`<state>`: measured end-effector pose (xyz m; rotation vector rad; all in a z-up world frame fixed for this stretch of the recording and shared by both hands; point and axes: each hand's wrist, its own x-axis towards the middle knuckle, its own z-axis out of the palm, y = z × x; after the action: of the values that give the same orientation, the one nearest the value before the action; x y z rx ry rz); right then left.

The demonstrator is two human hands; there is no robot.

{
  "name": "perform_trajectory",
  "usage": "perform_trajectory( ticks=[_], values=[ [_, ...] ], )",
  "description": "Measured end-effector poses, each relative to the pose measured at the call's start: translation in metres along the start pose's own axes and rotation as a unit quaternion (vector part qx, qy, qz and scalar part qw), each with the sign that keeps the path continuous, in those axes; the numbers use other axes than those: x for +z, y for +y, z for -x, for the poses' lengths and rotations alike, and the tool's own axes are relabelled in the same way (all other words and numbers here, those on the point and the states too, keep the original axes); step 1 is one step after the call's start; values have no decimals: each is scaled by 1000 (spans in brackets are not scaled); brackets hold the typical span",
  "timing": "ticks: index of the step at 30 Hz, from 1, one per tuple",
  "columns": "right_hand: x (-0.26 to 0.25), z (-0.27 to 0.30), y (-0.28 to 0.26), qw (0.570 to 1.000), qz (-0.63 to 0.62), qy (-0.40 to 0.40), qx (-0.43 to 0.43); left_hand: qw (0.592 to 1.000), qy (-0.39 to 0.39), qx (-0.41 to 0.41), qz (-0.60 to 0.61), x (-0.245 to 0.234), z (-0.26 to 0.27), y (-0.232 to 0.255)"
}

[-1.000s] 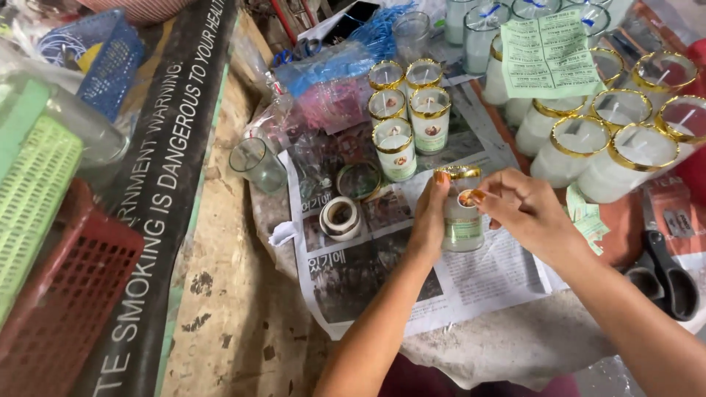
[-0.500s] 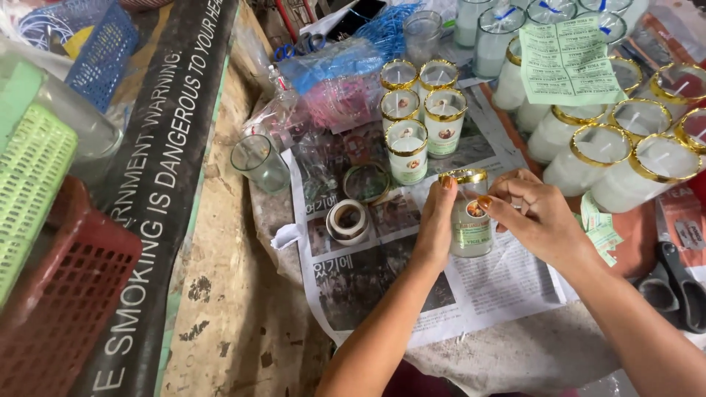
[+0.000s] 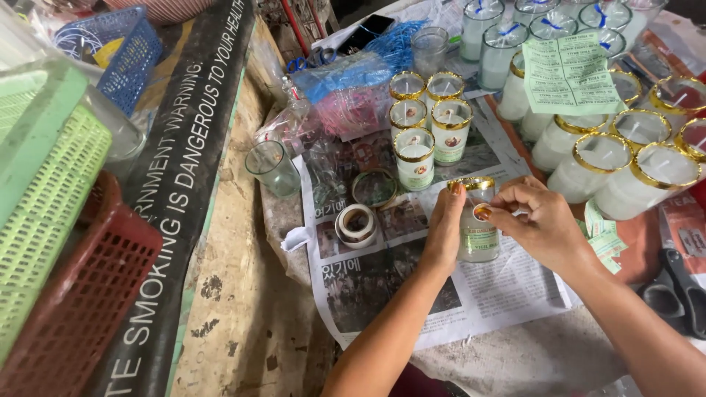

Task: Applying decorative gold bands and labels to glass candle jars at a workspace.

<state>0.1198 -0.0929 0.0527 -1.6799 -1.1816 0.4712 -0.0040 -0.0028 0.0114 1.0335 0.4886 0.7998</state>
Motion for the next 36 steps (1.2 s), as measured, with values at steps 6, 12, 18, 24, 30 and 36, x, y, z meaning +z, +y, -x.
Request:
perform_trajectory(
  ticks=[6, 12, 18, 24, 30, 36],
  values=[
    [3, 5, -10, 999, 38, 18, -24, 1000, 6, 18, -10, 3, 2, 4],
    [-1, -6, -14, 988, -64, 6, 139, 999, 2, -7, 46, 4, 2, 4],
    [-7, -6, -4, 992, -38, -53, 106, 999, -20, -2, 48, 0, 0, 5],
    [0, 1, -22, 992, 79, -32, 96, 993, -78, 78, -50, -1, 4, 9],
    [-1, 14, -2, 999, 47, 8, -20, 984, -129, 97, -69, -1, 8, 10],
    [2, 15, 6, 997, 69, -20, 26, 987, -93, 97, -84, -5, 10, 19]
  ],
)
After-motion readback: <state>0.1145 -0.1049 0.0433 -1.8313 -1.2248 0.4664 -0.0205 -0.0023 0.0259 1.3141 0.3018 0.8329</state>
